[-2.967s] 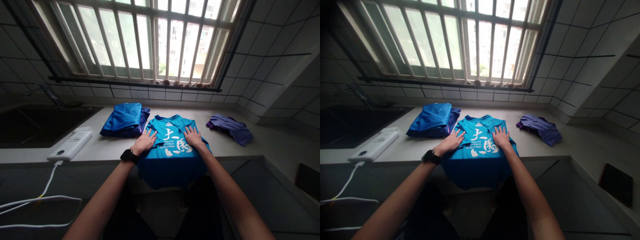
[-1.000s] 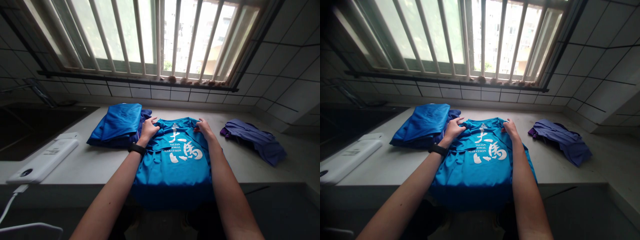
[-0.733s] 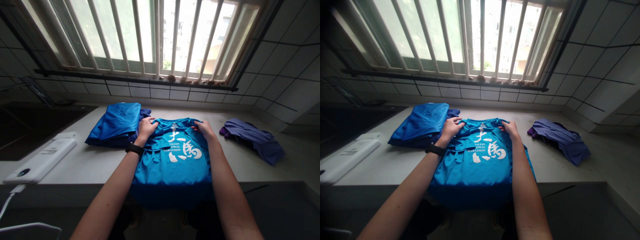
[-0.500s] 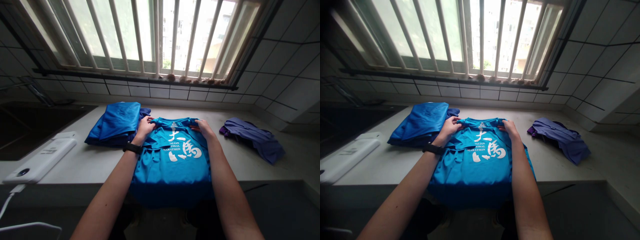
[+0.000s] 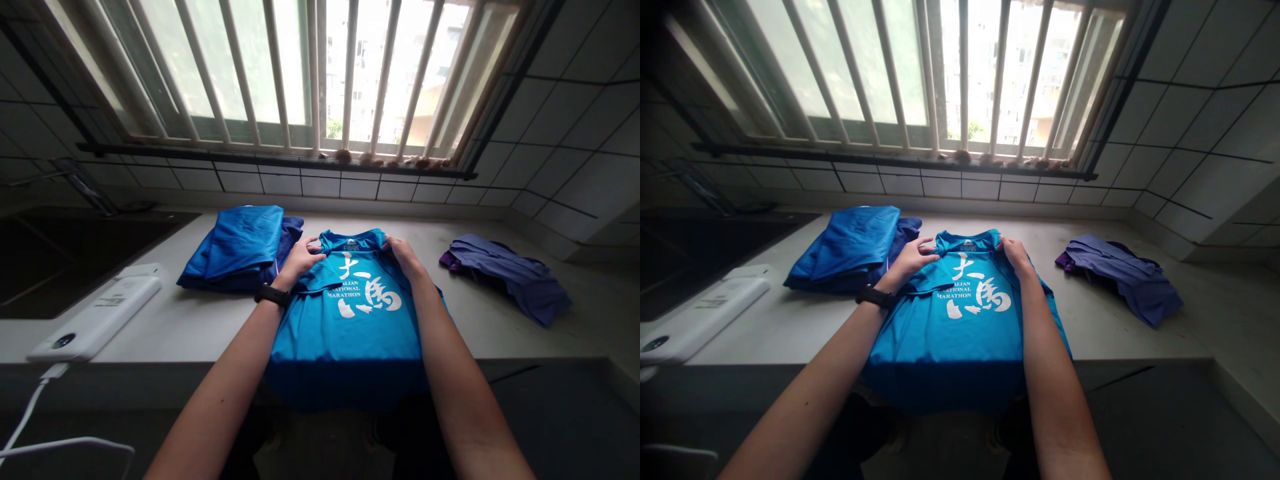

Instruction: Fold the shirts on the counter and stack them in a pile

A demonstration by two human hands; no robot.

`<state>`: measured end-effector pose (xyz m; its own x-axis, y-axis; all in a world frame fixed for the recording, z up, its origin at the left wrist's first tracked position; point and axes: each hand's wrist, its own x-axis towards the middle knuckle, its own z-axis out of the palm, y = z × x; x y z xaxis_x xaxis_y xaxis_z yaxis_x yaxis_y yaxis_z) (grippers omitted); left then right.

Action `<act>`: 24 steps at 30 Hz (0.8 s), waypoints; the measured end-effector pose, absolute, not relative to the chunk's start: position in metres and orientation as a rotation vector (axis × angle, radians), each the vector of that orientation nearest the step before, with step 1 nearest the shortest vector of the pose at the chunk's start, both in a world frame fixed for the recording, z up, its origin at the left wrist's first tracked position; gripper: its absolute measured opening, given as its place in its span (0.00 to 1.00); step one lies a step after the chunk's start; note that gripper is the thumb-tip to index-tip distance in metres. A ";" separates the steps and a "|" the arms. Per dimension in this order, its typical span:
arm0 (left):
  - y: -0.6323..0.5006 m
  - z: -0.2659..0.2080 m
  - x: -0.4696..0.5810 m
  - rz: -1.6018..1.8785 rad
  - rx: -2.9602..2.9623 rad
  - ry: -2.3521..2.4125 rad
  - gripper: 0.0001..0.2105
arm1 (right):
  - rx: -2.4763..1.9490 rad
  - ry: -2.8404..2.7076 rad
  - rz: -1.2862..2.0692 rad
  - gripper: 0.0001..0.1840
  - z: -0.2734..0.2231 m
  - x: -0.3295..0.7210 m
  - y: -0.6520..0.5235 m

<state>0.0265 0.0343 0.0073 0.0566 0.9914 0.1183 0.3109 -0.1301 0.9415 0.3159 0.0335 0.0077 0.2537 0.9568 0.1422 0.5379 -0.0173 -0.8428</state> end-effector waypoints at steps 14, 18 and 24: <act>-0.052 0.060 0.006 1.460 1.723 1.060 0.30 | -0.843 -1.101 0.955 0.28 0.060 0.346 -0.052; -0.098 0.043 -0.013 1.118 1.763 1.161 0.27 | -1.193 -1.206 1.060 0.27 0.033 0.365 -0.099; -0.121 0.025 -0.018 0.794 2.039 1.140 0.26 | -1.417 -1.649 0.881 0.25 0.028 0.364 -0.130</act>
